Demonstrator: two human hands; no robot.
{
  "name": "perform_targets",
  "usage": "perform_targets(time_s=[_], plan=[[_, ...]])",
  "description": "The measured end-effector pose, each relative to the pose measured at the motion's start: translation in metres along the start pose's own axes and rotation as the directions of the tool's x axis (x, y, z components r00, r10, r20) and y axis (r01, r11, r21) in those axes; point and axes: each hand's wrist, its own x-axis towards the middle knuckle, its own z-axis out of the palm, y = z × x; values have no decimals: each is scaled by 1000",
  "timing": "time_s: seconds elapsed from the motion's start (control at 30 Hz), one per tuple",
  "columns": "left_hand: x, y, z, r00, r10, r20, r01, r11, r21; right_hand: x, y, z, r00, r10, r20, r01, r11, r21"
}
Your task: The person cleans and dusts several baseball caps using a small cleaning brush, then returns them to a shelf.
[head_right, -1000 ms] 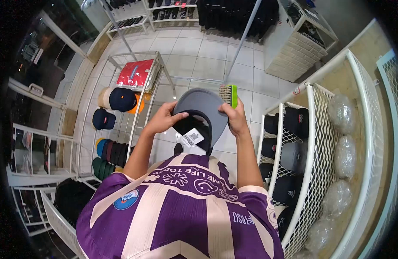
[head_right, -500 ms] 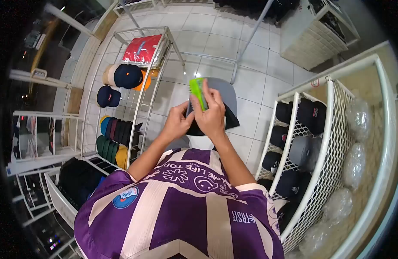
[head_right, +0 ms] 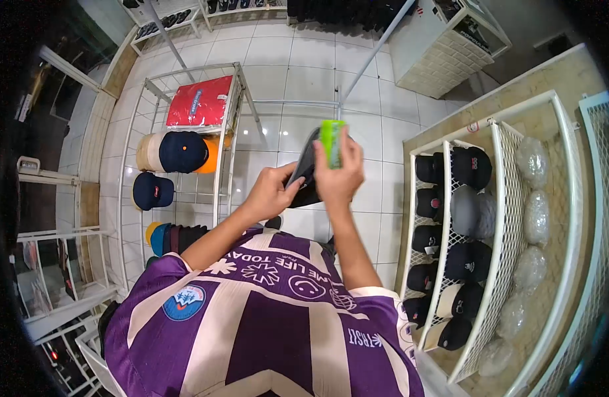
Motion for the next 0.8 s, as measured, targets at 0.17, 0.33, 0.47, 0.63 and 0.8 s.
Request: perform_targets(time_s=[0.17,0.33,0.47,0.63,0.8], plan=[[-15,-8,-43,995,-101,12,102,994,-42,-35,-50,12,996,5,88,-21,984,180],[-24,-18,-37,979,-134,154,167,958,-231,-28,-39,11,993,76,-93,-95,973,-211],[-17,-47,-25,995,-1,104,33,950,-310,-47,-68,-6,997,53,60,-61,988,141],[-12,-9,-34,983,-127,135,181,816,-549,-34,-41,-39,987,131,-93,-135,990,-41],[4,-29,-35,943,-198,268,318,780,-540,-37,-65,-40,953,-261,153,298,900,-318]])
